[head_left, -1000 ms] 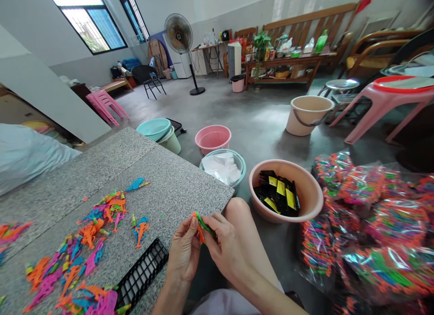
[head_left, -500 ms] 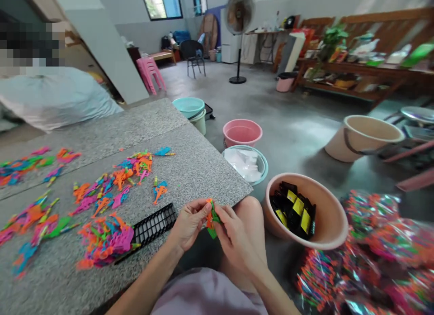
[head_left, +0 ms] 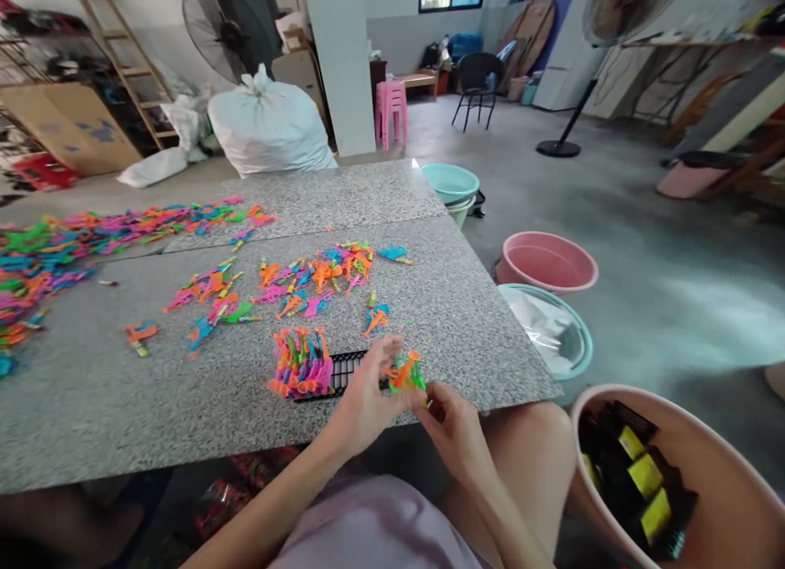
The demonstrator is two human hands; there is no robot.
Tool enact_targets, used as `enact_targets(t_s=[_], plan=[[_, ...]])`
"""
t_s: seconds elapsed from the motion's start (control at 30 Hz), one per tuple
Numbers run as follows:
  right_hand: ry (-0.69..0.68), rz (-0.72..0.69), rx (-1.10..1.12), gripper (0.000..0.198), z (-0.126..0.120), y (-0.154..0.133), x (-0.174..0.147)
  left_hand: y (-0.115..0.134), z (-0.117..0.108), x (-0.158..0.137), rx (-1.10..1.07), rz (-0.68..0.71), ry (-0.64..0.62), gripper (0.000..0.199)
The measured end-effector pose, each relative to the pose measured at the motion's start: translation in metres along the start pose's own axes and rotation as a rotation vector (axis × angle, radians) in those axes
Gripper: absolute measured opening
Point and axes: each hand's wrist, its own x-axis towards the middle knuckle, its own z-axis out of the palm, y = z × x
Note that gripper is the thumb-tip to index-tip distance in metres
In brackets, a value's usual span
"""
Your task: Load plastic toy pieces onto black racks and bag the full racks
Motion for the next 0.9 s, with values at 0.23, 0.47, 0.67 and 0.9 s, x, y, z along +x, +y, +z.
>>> enact_targets(t_s=[0.23, 0.47, 0.67, 0.9], plan=[[-0.112, -0.099, -0.072, 0.007, 0.058, -0.012, 0.082, 0.012, -0.125, 0.003, 1.244, 0.579, -0.157, 0.039], [-0.312, -0.116, 0.008, 0.024, 0.128, -0.022, 0.122, -0.01, -0.137, 0.004, 1.417, 0.774, -0.21, 0.022], [-0.268, -0.064, -0.091, 0.025, 0.129, -0.013, 0.123, -0.007, -0.136, 0.004, 1.4, 0.751, -0.213, 0.021], [-0.398, -0.208, -0.18, 0.017, 0.134, -0.018, 0.117, -0.009, -0.136, 0.003, 1.388, 0.747, -0.176, 0.021]])
